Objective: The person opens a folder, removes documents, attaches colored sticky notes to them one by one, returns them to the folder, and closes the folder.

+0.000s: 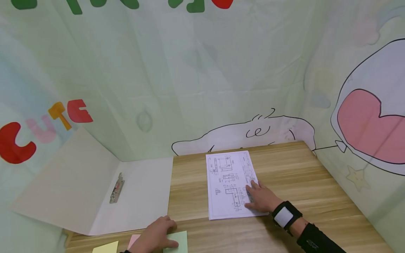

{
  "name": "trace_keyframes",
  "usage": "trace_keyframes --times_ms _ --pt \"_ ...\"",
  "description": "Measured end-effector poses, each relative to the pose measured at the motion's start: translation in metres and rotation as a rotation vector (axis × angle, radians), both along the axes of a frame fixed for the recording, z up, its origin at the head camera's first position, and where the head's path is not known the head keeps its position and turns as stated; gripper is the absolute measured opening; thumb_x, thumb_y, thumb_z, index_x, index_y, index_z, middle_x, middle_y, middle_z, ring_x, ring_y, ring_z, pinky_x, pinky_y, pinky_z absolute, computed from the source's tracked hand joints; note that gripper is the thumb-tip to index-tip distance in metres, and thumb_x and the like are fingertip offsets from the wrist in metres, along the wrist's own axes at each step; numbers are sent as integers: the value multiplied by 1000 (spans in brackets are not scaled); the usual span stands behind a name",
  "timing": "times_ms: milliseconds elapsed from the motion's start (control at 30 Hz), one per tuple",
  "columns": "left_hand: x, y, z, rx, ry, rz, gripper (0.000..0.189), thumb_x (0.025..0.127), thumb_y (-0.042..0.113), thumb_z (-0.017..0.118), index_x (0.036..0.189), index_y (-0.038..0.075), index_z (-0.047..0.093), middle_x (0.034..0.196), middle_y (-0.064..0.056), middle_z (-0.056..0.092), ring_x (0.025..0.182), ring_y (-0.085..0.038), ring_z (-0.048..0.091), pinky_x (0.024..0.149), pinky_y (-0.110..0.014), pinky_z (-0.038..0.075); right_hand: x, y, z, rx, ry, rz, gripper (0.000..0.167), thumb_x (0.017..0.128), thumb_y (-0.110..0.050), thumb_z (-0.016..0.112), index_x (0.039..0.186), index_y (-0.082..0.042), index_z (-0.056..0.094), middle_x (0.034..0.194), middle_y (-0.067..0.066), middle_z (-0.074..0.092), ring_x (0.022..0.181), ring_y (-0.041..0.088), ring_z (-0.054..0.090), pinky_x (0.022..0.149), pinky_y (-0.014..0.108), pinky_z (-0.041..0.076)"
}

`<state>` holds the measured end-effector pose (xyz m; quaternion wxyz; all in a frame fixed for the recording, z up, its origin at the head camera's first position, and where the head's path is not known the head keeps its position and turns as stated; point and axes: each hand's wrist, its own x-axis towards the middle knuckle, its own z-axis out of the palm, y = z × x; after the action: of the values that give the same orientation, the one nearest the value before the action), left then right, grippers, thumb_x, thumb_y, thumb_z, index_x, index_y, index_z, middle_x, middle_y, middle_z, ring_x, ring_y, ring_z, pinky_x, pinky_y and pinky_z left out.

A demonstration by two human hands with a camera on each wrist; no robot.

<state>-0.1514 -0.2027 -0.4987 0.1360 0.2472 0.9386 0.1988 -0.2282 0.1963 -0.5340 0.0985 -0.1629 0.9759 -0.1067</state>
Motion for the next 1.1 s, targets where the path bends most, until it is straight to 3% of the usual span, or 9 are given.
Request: trace_keyframes --times_ms 133,233,500,633,833,933,1100 --pt "4 7 -7 -43 69 -60 52 62 39 86 99 9 65 83 8 45 71 -8 39 60 -28 38 -2 2 0 13 12 9 72 82 -44 69 135 1 49 142 29 35 132 48 28 105 54 25" --pt "5 10 -9 -53 107 -69 51 59 38 87 94 11 63 81 8 43 69 -7 37 59 -27 36 -2 2 0 14 9 13 72 82 -43 70 134 1 49 142 29 36 132 47 28 105 54 26" --pt "5 15 -10 -56 119 -38 48 53 32 89 81 14 55 75 10 39 67 -8 36 58 -27 34 -1 2 1 -11 0 -5 71 82 -42 71 135 1 49 143 29 35 132 48 27 105 54 26" --pt "6 16 -9 -31 63 -15 51 54 29 90 80 16 48 72 11 41 64 -7 37 57 -28 33 0 0 1 -33 -6 -17 71 81 -41 71 135 1 49 143 29 34 131 50 27 104 55 27" --pt "6 18 -9 152 -90 0 39 63 12 84 85 16 52 72 14 54 62 -3 45 57 -26 39 1 -1 1 -40 -21 -29 71 82 -41 71 135 0 49 144 27 34 132 50 25 103 57 26" --pt "4 20 -13 264 -87 -17 26 71 6 77 87 14 57 75 13 57 65 -2 48 59 -24 41 2 -1 1 -48 -33 -33 71 82 -41 71 136 -1 48 145 27 32 132 51 23 104 58 24" --pt "1 27 -15 413 30 79 13 81 10 72 93 13 68 87 6 66 78 -4 56 69 -27 46 2 -3 1 -67 19 -20 67 84 -40 69 134 -1 50 144 29 33 132 50 26 104 56 25"
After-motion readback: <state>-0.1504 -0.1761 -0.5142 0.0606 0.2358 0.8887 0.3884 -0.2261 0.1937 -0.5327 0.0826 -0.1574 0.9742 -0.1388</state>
